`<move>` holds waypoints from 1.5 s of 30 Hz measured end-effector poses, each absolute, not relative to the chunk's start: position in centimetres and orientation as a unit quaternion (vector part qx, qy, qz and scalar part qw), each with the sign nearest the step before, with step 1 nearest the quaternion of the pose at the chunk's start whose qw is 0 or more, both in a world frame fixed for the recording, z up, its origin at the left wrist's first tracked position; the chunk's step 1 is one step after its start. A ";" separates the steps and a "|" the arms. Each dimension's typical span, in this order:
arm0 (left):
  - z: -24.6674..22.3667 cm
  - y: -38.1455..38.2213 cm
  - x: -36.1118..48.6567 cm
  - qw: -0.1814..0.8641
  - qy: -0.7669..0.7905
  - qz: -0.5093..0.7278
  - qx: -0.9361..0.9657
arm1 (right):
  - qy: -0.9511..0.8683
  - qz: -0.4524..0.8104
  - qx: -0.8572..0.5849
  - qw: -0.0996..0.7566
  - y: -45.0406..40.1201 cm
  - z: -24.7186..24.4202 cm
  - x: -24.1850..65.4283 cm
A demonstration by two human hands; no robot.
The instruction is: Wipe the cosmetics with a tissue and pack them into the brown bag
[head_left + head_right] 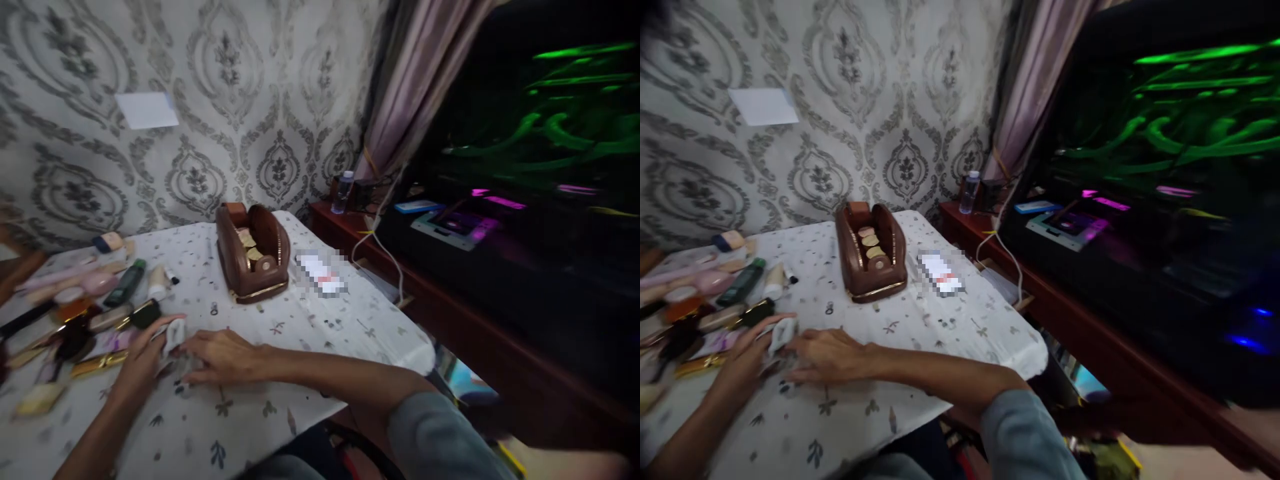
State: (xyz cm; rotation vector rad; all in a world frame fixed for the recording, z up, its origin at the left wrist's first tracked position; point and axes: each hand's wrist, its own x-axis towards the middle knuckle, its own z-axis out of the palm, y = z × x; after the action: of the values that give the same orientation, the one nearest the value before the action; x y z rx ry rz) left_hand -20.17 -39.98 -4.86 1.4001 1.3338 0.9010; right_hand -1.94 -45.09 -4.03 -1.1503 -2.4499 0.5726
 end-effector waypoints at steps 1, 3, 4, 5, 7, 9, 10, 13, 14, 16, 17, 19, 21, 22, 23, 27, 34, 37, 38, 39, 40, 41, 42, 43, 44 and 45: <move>-5.0 -40.1 -20.0 0.490 0.530 0.387 0.574 | -0.867 0.211 -0.408 0.190 -44.7 -4.7 -2.8; -5.3 -40.3 -19.6 0.523 0.490 0.395 0.575 | -0.851 0.222 -0.427 0.213 -44.1 -5.5 -4.2; -5.4 -40.4 -19.5 0.546 0.473 0.407 0.559 | -0.835 0.230 -0.439 0.237 -43.8 -5.7 -4.8; -5.6 -40.5 -19.5 0.546 0.472 0.420 0.550 | -0.813 0.250 -0.454 0.266 -43.5 -5.8 -5.2; -5.9 -40.5 -19.6 0.540 0.476 0.435 0.541 | -0.749 0.314 -0.486 0.323 -42.9 -6.0 -5.9; -6.2 -40.6 -19.8 0.568 0.443 0.414 0.557 | -0.663 0.406 -0.511 0.368 -42.4 -6.2 -6.4; -6.3 -40.6 -20.0 0.580 0.419 0.398 0.574 | -0.616 0.458 -0.510 0.389 -42.2 -6.4 -6.7; -6.7 -40.6 -20.5 0.561 0.372 0.369 0.641 | -0.481 0.593 -0.443 0.470 -41.7 -7.1 -7.1; -6.8 -40.4 -20.6 0.534 0.373 0.372 0.661 | -0.447 0.623 -0.409 0.495 -41.6 -7.4 -7.1; -6.9 -40.1 -20.8 0.472 0.390 0.382 0.692 | -0.405 0.665 -0.351 0.521 -41.6 -7.8 -7.0; -7.0 -39.9 -20.8 0.444 0.400 0.387 0.703 | -0.396 0.680 -0.331 0.521 -41.6 -8.0 -6.9; -7.1 -39.7 -20.8 0.405 0.416 0.394 0.712 | -0.390 0.698 -0.315 0.512 -41.7 -8.1 -6.7; -7.0 -39.5 -21.0 0.383 0.433 0.400 0.711 | -0.395 0.699 -0.318 0.503 -41.9 -8.2 -6.4; -7.0 -39.5 -21.1 0.376 0.443 0.403 0.707 | -0.401 0.697 -0.323 0.500 -41.9 -8.2 -6.3; -6.9 -39.4 -21.2 0.371 0.453 0.406 0.701 | -0.408 0.693 -0.328 0.497 -42.0 -8.2 -6.2; -6.6 -39.0 -22.1 0.350 0.499 0.420 0.672 | -0.449 0.676 -0.340 0.476 -42.2 -8.2 -6.3; -6.8 -38.0 -22.8 0.316 0.548 0.435 0.641 | -0.508 0.653 -0.348 0.441 -42.4 -8.3 -6.5; -6.9 -38.0 -22.8 0.304 0.555 0.439 0.638 | -0.515 0.653 -0.349 0.432 -42.4 -8.3 -6.5; -6.9 -38.0 -22.8 0.301 0.555 0.442 0.637 | -0.517 0.651 -0.351 0.431 -42.4 -8.3 -6.6; -6.9 -38.0 -22.8 0.298 0.554 0.445 0.637 | -0.519 0.650 -0.353 0.429 -42.4 -8.3 -6.6; -6.9 -38.0 -22.7 0.296 0.553 0.450 0.636 | -0.522 0.648 -0.354 0.426 -42.4 -8.4 -6.6; -6.8 -38.0 -22.8 0.293 0.551 0.456 0.635 | -0.527 0.647 -0.354 0.423 -42.4 -8.4 -6.7; -6.8 -38.0 -22.8 0.291 0.548 0.462 0.633 | -0.533 0.644 -0.352 0.420 -42.4 -8.5 -6.7; -6.7 -37.9 -22.9 0.287 0.546 0.471 0.630 | -0.541 0.642 -0.350 0.416 -42.4 -8.5 -6.7; -6.5 -37.8 -23.1 0.282 0.546 0.481 0.625 | -0.549 0.639 -0.348 0.411 -42.5 -8.6 -6.7; -6.4 -37.6 -23.5 0.276 0.548 0.493 0.617 | -0.556 0.636 -0.347 0.408 -42.5 -8.6 -6.7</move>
State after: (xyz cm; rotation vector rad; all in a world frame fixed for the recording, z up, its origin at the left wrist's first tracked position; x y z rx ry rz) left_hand -23.46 -37.65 -6.37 1.6590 1.4714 1.3245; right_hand -6.71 -42.49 -8.61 -0.8747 -1.4022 1.6027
